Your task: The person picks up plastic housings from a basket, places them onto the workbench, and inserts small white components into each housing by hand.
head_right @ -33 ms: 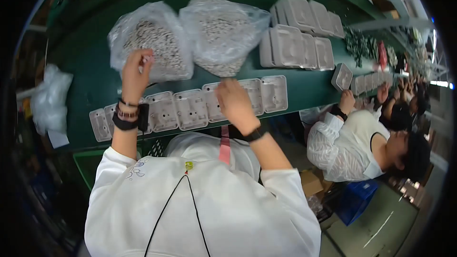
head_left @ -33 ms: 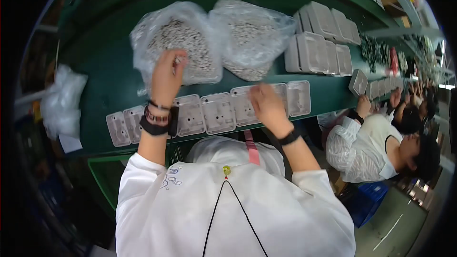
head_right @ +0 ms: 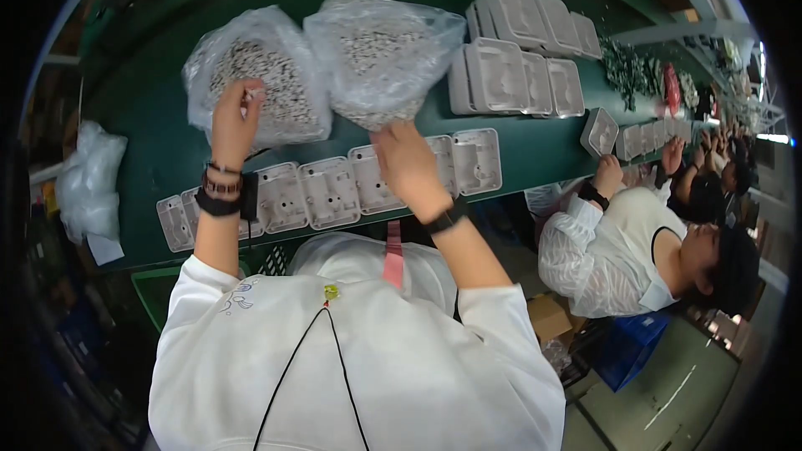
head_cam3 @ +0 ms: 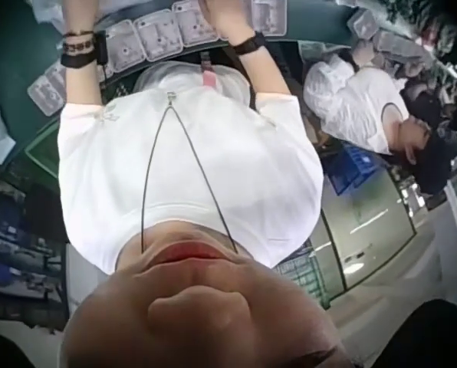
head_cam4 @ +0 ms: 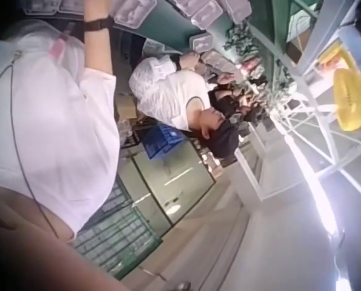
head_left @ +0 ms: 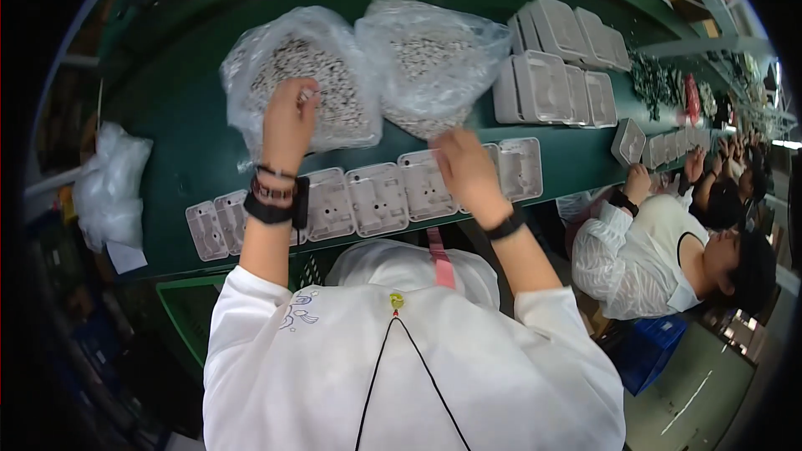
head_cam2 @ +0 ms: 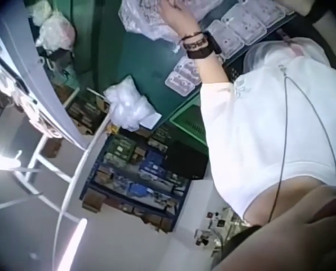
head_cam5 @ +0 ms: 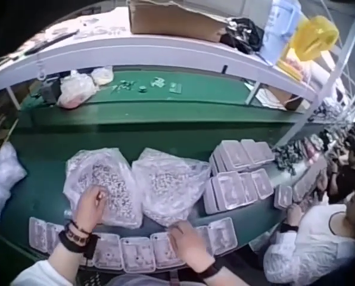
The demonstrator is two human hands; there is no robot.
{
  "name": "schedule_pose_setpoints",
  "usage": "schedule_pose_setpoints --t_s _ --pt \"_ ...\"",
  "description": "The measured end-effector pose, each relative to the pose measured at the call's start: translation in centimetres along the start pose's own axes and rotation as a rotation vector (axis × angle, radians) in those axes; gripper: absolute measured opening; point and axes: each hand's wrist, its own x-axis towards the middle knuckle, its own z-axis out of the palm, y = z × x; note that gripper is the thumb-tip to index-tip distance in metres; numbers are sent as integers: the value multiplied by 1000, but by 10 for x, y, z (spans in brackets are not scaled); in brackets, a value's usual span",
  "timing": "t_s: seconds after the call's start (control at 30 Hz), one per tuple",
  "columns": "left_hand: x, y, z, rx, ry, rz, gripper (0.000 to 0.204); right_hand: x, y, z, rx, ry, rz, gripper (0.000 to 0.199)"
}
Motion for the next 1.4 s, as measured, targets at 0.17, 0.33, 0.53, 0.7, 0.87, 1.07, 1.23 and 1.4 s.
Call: schedule_pose_setpoints --t_s 0.17,0.33,0.53,0.7,0.87,1.07,1.23,1.4 --pt "21 7 42 571 304 316 34 110 76 27 -176 119 44 17" --pt "-32 50 60 141 168 135 34 144 85 57 -336 -214 128 32" --pt "-82 91 81 -166 23 -93 26 155 91 85 -227 -287 134 31" --pt "-103 126 90 -241 -216 -79 20 162 88 82 -229 -284 65 27" --pt "-110 133 84 -251 -252 -2 18 156 80 71 -290 -252 98 25" --pt "-113 125 67 -277 -210 -89 17 165 78 59 -378 -383 33 23" --pt "-110 123 56 -316 -221 -118 18 170 90 61 -382 -334 -1 23" --pt "-100 120 54 -474 -124 -138 17 168 80 46 -239 -182 -3 20"
